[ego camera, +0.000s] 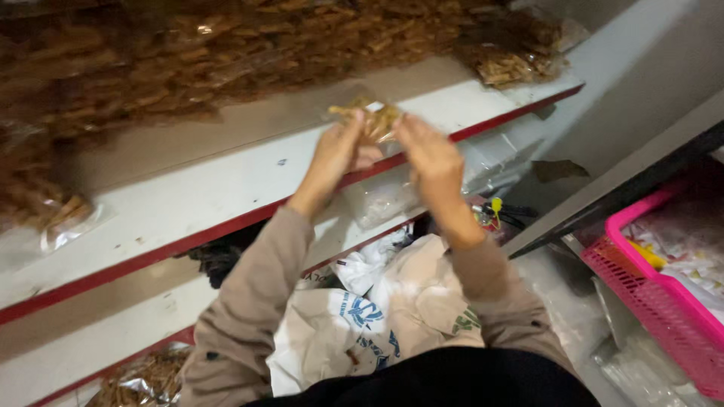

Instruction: The person picks up clear plastic bags of snack sticks from round woven trays on the floor and arranges them in rows on the shop shelves, pressing the bags flat and aligning them with the other packaged snacks already on the shelf. They work across several shelf sections, filling gaps bag by bag.

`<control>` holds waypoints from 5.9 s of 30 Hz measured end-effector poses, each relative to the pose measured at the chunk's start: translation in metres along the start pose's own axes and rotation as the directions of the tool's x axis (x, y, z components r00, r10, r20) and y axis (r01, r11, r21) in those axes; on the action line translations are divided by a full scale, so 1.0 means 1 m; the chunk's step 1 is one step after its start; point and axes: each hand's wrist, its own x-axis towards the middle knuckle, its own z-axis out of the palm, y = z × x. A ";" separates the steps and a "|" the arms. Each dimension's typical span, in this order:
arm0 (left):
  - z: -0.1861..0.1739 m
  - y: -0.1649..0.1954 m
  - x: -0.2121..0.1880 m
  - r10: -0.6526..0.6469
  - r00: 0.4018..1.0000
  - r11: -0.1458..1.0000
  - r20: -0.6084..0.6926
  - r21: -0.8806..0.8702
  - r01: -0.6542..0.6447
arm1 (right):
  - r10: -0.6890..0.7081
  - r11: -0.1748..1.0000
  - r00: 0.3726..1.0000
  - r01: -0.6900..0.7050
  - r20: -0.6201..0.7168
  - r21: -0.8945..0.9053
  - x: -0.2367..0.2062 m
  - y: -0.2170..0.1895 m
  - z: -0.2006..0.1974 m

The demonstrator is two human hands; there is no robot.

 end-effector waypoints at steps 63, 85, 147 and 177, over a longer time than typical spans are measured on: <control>-0.201 0.080 -0.223 0.108 0.971 0.834 -0.213 -0.512 -0.206 | -0.177 0.487 0.979 0.002 0.097 0.874 0.062 -0.272 0.062; 0.054 -0.024 -0.110 0.115 0.984 0.852 -0.134 -0.496 -0.168 | 0.539 -0.238 0.669 -0.462 0.512 0.854 -0.076 -0.056 -0.008; -0.254 0.171 -0.287 0.616 0.671 0.763 -0.413 0.524 -0.378 | -0.099 0.643 0.994 0.028 0.047 0.766 0.068 -0.173 0.042; -0.310 0.171 -0.230 0.431 0.706 -0.377 -0.562 0.598 0.707 | 0.286 0.952 0.884 -0.217 0.370 -0.217 0.020 0.220 0.092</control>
